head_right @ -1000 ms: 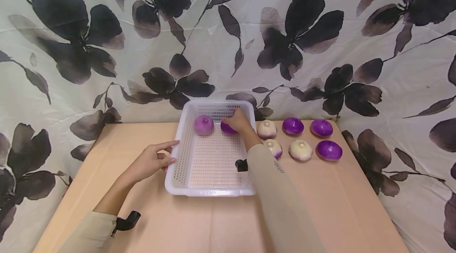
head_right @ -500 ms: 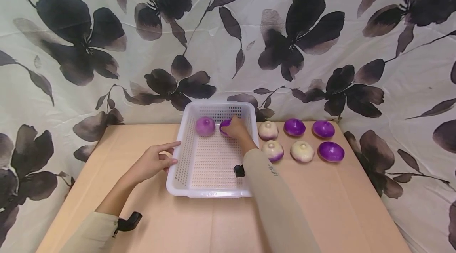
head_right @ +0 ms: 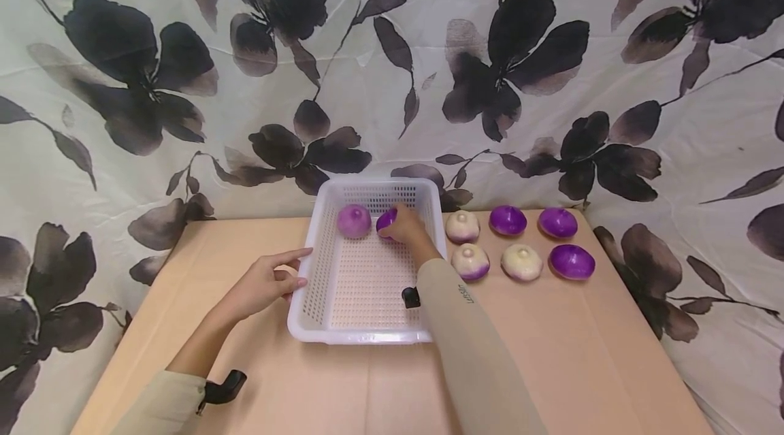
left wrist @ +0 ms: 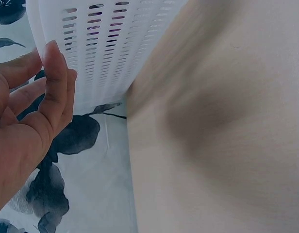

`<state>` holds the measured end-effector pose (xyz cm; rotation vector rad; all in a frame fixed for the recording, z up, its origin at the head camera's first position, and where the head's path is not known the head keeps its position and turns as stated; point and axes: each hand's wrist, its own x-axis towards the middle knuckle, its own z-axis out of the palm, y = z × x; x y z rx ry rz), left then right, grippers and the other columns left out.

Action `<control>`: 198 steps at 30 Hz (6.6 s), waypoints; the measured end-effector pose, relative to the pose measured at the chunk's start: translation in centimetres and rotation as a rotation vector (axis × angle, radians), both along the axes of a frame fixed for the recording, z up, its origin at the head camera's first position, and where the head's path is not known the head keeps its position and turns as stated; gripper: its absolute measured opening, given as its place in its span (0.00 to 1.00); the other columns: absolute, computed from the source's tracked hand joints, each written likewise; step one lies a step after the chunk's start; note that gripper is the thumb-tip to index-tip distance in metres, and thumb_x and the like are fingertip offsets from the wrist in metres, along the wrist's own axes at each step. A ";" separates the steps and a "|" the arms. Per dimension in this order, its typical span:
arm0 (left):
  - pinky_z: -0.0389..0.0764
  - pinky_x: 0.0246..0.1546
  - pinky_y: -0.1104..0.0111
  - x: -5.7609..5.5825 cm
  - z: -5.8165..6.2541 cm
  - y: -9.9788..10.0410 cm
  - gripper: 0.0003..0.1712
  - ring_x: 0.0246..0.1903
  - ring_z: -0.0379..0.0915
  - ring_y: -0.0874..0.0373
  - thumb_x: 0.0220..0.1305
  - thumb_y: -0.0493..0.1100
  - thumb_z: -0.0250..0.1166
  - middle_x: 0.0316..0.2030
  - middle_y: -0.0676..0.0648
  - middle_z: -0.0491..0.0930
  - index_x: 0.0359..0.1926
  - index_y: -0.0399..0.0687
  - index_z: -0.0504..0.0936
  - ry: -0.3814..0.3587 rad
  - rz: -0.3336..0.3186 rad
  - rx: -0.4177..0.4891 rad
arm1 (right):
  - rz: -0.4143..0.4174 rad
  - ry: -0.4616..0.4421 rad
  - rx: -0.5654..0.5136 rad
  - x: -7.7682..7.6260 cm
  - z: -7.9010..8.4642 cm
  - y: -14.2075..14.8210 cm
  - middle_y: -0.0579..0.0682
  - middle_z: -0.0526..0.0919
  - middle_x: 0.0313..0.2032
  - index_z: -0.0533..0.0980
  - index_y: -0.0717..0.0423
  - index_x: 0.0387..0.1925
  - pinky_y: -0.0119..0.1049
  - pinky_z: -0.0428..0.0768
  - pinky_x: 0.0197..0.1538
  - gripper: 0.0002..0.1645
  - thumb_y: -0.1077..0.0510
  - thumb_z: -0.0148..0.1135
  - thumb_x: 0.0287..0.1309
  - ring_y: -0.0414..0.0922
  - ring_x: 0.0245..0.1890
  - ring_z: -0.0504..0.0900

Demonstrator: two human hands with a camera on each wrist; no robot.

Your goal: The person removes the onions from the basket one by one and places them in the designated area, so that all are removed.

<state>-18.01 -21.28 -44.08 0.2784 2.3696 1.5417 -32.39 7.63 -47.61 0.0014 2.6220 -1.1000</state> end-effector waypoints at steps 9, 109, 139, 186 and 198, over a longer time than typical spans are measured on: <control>0.89 0.29 0.56 0.0 -0.1 0.1 0.36 0.25 0.79 0.55 0.66 0.30 0.67 0.50 0.31 0.76 0.74 0.36 0.68 0.001 0.001 -0.005 | 0.013 0.001 -0.008 0.0 0.2 0.2 0.64 0.71 0.70 0.65 0.57 0.74 0.55 0.68 0.76 0.48 0.58 0.76 0.55 0.62 0.72 0.70; 0.89 0.30 0.52 0.2 -0.2 0.0 0.36 0.24 0.79 0.55 0.65 0.30 0.68 0.50 0.31 0.77 0.73 0.36 0.69 0.008 0.003 -0.027 | 0.606 -0.050 -0.077 14.2 0.3 21.7 0.64 0.68 0.72 0.67 0.51 0.74 0.44 0.74 0.68 0.45 0.49 0.74 0.58 0.66 0.70 0.68; 0.88 0.28 0.58 0.0 -0.4 0.0 0.36 0.23 0.78 0.55 0.66 0.30 0.68 0.51 0.32 0.77 0.74 0.37 0.69 0.013 0.000 -0.040 | 0.610 -0.067 -0.094 14.4 0.5 22.0 0.70 0.64 0.72 0.60 0.59 0.77 0.64 0.79 0.62 0.49 0.51 0.73 0.62 0.71 0.69 0.68; 0.87 0.26 0.65 0.1 -0.4 -0.1 0.35 0.23 0.78 0.55 0.66 0.30 0.67 0.49 0.32 0.77 0.74 0.36 0.69 0.025 -0.009 -0.023 | 0.598 0.062 -0.151 3.7 10.9 10.8 0.66 0.69 0.71 0.64 0.67 0.72 0.59 0.77 0.68 0.40 0.62 0.70 0.64 0.65 0.68 0.74; 0.88 0.29 0.54 0.3 -0.5 0.0 0.36 0.24 0.79 0.55 0.66 0.30 0.67 0.50 0.33 0.77 0.73 0.36 0.69 0.014 0.010 -0.027 | 0.525 0.037 -0.104 0.6 9.5 5.0 0.64 0.70 0.70 0.64 0.60 0.75 0.58 0.75 0.70 0.41 0.54 0.69 0.66 0.62 0.67 0.76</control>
